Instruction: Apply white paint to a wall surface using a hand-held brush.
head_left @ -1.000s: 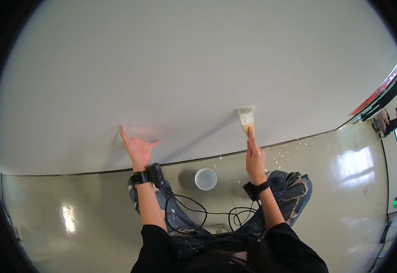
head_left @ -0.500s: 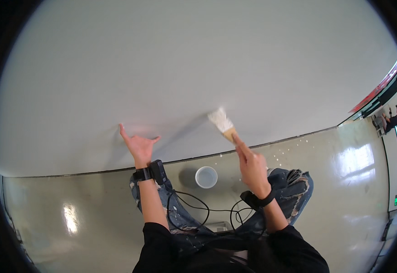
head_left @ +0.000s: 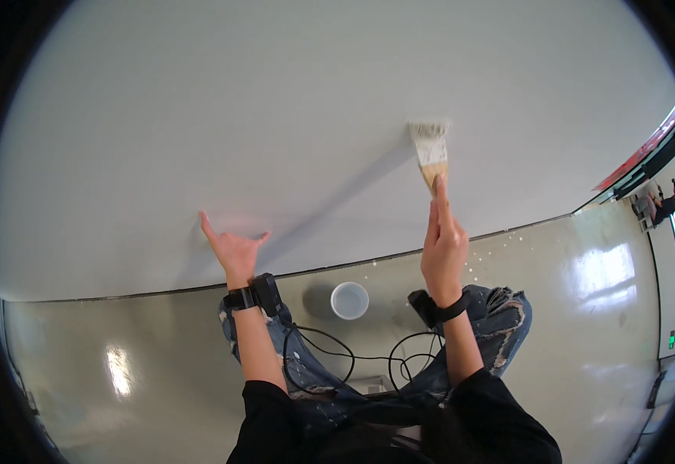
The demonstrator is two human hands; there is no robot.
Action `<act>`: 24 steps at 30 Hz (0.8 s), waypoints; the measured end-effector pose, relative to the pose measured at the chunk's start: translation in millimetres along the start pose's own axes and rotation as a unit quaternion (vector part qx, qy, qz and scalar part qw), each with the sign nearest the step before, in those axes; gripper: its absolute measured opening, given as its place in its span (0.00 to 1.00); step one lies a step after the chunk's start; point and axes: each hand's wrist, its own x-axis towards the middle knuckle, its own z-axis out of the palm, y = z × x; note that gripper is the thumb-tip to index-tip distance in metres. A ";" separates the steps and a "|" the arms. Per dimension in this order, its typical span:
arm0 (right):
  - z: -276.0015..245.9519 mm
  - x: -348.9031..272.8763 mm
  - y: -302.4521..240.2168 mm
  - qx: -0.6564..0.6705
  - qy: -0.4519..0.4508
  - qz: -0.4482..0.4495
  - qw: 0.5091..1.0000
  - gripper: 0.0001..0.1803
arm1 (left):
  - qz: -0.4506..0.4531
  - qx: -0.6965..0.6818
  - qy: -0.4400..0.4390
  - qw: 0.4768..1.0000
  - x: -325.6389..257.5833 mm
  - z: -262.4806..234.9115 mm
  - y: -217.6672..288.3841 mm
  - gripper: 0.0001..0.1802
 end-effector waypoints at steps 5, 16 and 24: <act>24.2 -62.9 30.6 -0.043 -0.088 0.084 0.992 0.25 | -0.002 -0.011 0.046 0.999 4.6 -1.5 -1.7 0.60; 41.3 -112.2 72.4 -0.044 -0.186 0.076 0.979 0.18 | 0.005 0.012 0.013 1.000 4.8 2.6 -4.8 0.58; -34.4 12.0 -61.3 0.109 0.005 0.027 0.994 0.21 | 0.012 0.013 0.033 0.999 7.6 -6.3 -2.1 0.53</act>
